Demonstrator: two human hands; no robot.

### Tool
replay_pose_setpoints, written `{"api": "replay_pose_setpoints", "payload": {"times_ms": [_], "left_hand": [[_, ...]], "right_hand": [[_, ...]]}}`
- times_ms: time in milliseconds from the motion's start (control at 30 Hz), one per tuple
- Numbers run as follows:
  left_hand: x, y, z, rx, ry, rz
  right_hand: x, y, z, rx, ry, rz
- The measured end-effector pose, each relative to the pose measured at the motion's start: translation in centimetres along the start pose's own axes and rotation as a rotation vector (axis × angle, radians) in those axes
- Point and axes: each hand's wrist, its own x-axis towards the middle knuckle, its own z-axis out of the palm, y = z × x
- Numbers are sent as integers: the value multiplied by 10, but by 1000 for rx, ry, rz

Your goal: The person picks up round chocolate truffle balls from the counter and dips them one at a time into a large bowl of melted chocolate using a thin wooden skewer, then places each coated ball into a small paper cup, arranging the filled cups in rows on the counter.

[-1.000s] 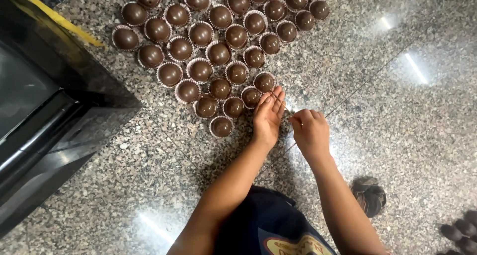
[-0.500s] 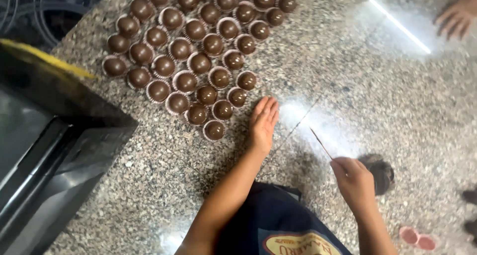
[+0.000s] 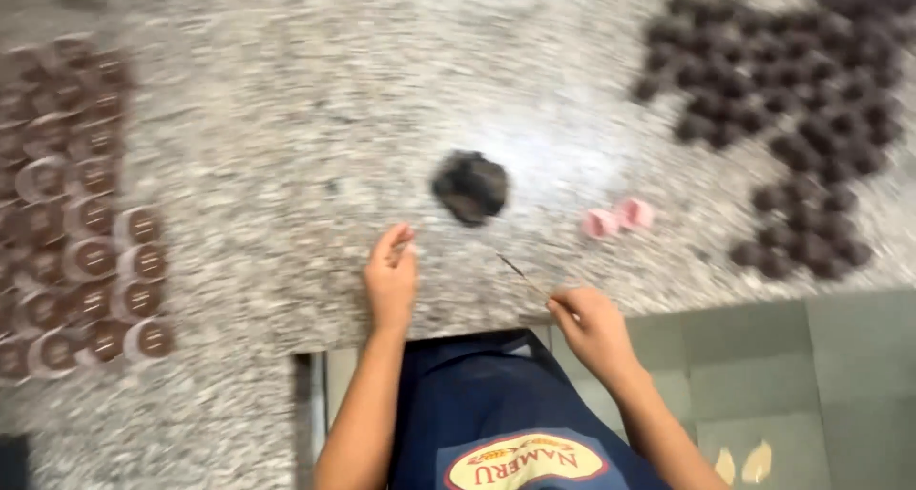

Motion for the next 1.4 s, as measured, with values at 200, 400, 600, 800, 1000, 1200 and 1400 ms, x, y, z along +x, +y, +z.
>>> {"api": "replay_pose_setpoints", "payload": {"times_ms": [200, 400, 600, 800, 1000, 1200, 1400], "left_hand": [[-53, 40, 136, 324, -137, 305], [-31, 29, 231, 497, -321, 489], [-5, 51, 299, 773, -530, 673], [-9, 46, 343, 1053, -605, 737], [-11, 31, 367, 1204, -586, 695], [-8, 21, 384, 1279, -560, 581], [-32, 58, 413, 1393, -480, 309]], "right_hand": [[-75, 88, -95, 2, 208, 78], [-146, 136, -160, 46, 330, 337], [-187, 154, -176, 99, 424, 602], [-210, 178, -191, 149, 527, 645], [-204, 233, -223, 145, 534, 678], [-149, 280, -284, 74, 416, 576], [-115, 330, -334, 5, 346, 459]]}}
